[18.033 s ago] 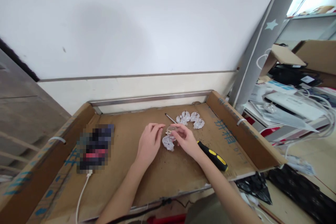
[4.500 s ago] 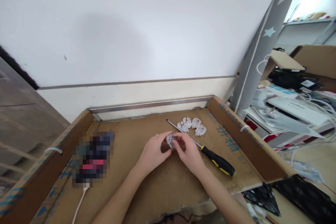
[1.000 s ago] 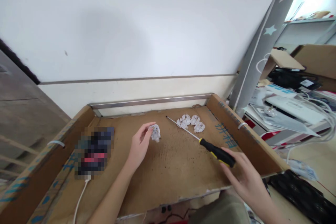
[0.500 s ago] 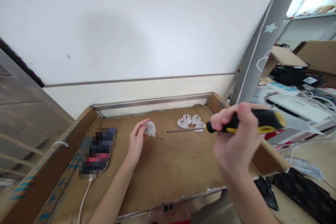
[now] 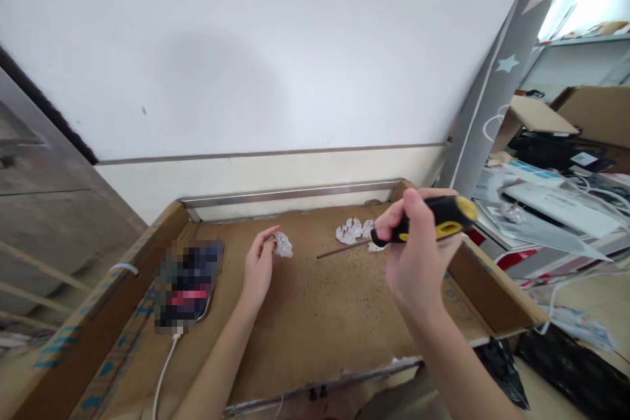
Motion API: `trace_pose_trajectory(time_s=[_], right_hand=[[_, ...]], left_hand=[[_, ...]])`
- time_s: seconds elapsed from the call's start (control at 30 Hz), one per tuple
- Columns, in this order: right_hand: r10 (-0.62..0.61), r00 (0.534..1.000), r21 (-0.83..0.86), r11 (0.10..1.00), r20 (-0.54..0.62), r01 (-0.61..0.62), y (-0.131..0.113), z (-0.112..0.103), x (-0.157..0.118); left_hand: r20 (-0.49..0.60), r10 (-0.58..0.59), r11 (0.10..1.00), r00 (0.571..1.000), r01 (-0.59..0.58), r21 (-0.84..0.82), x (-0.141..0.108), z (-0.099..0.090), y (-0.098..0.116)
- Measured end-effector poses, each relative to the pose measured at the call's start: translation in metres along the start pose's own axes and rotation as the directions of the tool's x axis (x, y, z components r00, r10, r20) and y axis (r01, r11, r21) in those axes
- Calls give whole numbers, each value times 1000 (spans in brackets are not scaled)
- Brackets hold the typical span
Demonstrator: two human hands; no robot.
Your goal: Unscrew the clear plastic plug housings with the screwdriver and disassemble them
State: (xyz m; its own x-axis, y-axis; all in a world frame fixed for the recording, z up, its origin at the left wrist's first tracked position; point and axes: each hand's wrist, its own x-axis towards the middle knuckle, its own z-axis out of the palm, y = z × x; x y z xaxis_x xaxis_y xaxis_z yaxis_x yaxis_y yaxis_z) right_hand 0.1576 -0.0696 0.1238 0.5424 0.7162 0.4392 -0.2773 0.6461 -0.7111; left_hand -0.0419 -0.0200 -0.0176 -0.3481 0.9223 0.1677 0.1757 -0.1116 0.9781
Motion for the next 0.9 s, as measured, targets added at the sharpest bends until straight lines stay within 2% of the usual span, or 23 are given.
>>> trace_pose_trajectory(time_s=[0.07, 0.13, 0.2, 0.27, 0.33, 0.43, 0.53, 0.63, 0.7, 0.9], right_hand=[[-27, 1000, -1, 1000, -10, 27, -14, -2, 6], [-6, 1000, 3, 1000, -20, 6, -27, -4, 10], [21, 999, 1, 1000, -30, -20, -37, -5, 13], [17, 999, -12, 1000, -49, -17, -43, -6, 15], [15, 997, -26, 1000, -70, -17, -46, -7, 15], [31, 995, -29, 999, -93, -34, -47, -7, 14], [25, 995, -32, 999, -101, -29, -48, -5, 13], [10, 993, -38, 999, -115, -15, -50, -5, 12], [8, 993, -41, 999, -117, -13, -52, -6, 12], [-23, 997, -43, 999, -77, 20, -53, -9, 12]], left_hand=[[87, 22, 999, 996, -24, 33, -3, 3, -1], [221, 77, 994, 972, -93, 62, -9, 8, -1], [381, 167, 971, 909, -219, 98, -18, 15, -1], [522, 224, 923, 823, -352, 158, -27, 22, -1], [592, 251, 856, 766, -461, 234, -34, 27, -1], [613, 316, 751, 724, -586, 304, -37, 30, -1], [583, 388, 694, 714, -642, 326, -37, 28, 3], [542, 431, 667, 722, -659, 347, -38, 25, 9], [545, 442, 652, 712, -673, 351, -39, 25, 11], [527, 477, 634, 703, -691, 348, -39, 26, 8]])
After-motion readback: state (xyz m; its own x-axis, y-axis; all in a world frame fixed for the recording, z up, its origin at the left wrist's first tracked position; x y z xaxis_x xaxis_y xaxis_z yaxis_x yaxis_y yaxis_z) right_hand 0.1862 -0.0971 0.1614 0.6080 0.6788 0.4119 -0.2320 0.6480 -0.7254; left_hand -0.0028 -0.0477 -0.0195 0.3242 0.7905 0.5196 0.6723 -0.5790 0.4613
